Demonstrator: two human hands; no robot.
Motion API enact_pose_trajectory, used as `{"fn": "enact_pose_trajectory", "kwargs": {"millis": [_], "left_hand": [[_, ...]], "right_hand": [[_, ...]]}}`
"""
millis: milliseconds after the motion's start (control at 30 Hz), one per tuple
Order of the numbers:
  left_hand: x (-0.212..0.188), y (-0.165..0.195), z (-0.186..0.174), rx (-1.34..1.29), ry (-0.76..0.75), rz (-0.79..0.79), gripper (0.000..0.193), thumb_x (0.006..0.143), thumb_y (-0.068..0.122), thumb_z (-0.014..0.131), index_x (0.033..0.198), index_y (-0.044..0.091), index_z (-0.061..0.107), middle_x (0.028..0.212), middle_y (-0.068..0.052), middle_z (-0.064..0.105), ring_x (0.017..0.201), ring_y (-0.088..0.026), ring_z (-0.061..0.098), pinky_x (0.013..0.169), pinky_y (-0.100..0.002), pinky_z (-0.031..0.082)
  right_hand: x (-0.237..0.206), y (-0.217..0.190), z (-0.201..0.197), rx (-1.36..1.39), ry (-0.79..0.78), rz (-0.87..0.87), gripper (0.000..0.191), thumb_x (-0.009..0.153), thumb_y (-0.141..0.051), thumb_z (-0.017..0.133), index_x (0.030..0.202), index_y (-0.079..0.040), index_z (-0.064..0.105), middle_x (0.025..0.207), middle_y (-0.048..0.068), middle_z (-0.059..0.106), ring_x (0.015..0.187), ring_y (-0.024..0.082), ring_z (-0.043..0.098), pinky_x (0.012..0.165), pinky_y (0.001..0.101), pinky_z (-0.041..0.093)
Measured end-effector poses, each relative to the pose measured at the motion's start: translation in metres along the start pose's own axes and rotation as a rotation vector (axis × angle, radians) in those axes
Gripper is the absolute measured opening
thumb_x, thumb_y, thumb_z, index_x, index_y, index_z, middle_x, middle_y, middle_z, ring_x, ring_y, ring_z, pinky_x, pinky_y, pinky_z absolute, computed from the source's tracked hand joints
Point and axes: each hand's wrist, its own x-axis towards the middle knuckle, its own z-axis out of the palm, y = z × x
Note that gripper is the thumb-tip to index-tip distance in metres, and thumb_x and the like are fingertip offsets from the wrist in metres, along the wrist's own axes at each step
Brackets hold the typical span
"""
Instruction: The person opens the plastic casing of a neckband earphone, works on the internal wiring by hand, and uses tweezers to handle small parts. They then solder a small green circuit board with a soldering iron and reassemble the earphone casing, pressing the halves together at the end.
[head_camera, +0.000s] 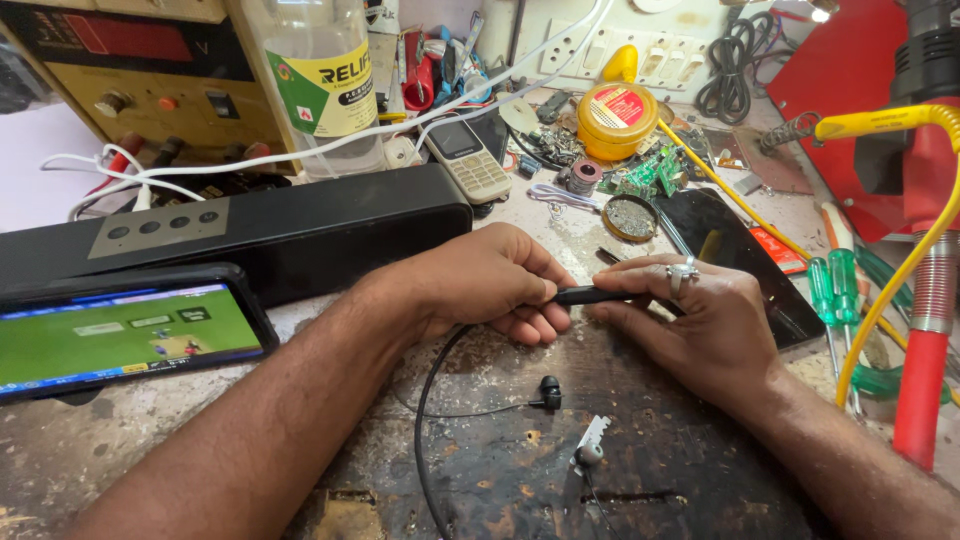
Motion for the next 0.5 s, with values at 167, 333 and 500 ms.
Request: {"fn": "enact_pose_trajectory", "kwargs": {"millis": [167, 333, 500], "left_hand": [[-0.0009, 0.0014, 0.0004, 0.016, 0.017, -0.008, 0.029, 0.100, 0.005, 0.050, 0.122, -0.006, 0.066, 0.089, -0.012, 0.076, 0.069, -0.012, 0.072, 0.063, -0.024, 0.062], [-0.0010, 0.0003, 0.0010, 0.020, 0.000, 0.008, 0.030, 0.100, 0.006, 0.050, 0.122, -0.006, 0.067, 0.088, -0.011, 0.075, 0.069, -0.011, 0.072, 0.062, -0.023, 0.061], [-0.0035, 0.0017, 0.0018, 0.067, -0.005, 0.030, 0.030, 0.100, 0.008, 0.053, 0.123, -0.006, 0.066, 0.089, -0.011, 0.076, 0.069, -0.011, 0.072, 0.062, -0.023, 0.060]], "right_hand": [[-0.0005, -0.0010, -0.0004, -0.029, 0.012, -0.045, 0.025, 0.078, -0.019, 0.086, 0.101, -0.010, 0.080, 0.104, 0.009, 0.079, 0.091, 0.017, 0.078, 0.080, 0.0299, 0.061], [-0.0005, -0.0019, -0.0018, -0.056, 0.013, -0.107, 0.024, 0.079, -0.018, 0.085, 0.101, -0.011, 0.080, 0.104, 0.008, 0.079, 0.093, 0.019, 0.078, 0.081, 0.0307, 0.061], [-0.0006, -0.0022, -0.0021, -0.064, -0.010, -0.060, 0.024, 0.078, -0.019, 0.086, 0.100, -0.012, 0.080, 0.102, 0.008, 0.079, 0.091, 0.019, 0.078, 0.079, 0.0309, 0.061]]}}
